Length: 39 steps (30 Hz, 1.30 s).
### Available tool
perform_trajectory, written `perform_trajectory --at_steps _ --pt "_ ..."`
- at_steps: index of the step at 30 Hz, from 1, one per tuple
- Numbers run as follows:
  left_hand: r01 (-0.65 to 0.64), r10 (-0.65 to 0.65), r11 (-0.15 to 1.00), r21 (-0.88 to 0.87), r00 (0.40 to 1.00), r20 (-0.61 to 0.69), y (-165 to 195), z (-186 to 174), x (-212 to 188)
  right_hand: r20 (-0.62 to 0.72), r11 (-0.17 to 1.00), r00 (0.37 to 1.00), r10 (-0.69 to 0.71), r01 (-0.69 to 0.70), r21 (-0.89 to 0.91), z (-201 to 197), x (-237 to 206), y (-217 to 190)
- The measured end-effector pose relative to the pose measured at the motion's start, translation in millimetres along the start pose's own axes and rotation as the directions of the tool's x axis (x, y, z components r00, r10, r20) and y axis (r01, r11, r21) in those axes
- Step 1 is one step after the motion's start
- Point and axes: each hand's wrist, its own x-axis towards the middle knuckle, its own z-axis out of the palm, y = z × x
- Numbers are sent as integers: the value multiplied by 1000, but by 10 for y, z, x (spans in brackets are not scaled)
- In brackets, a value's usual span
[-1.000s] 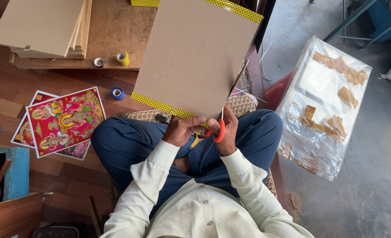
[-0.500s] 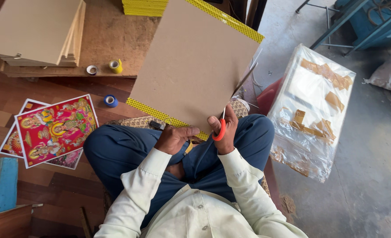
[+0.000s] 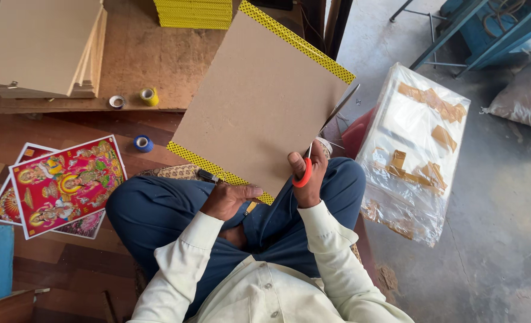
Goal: The person sits on the floor and assembles decorative cards by applying yellow patterned tape to the edges of printed images mounted on cardboard. They use scissors to cut the tape and a metal tool to press it down, then place the finished cards into a stack.
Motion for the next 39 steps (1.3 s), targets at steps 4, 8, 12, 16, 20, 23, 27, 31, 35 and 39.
perform_trajectory --at_steps 4,8,12,16,20,23,27,31,35,39 --pt "20 -21 1000 -16 999 -26 -68 -36 -44 -36 997 997 -61 59 -56 51 -6 -51" --pt "23 -22 999 -25 999 27 -98 -102 -17 -67 1000 998 16 -16 2 121 -23 -87" --pt "62 -62 998 5 996 -70 -156 -189 -40 -17 999 999 -49 48 -6 58 9 -69" --pt "88 -83 996 35 990 -112 -248 -302 -99 -51 995 998 -40 36 -91 -31 46 -3" --pt "99 -95 995 30 987 -127 -343 -403 -121 -87 998 996 -29 24 -53 -10 23 80" --pt "65 -63 998 17 993 -103 -392 -465 -96 -131 1000 991 28 -29 -9 -5 11 134" --pt "86 -83 996 22 990 -113 -442 -527 -75 -127 994 990 63 -73 -76 -67 15 190" --pt "80 -78 997 14 990 -115 -484 -571 -121 -93 994 993 71 -79 -78 -104 21 215" --pt "74 -70 997 26 991 -114 -520 -602 -175 -115 986 989 98 -112 -124 -107 47 204" --pt "69 -69 998 6 993 -93 -544 -623 -180 -138 989 987 87 -102 -108 -100 56 245"
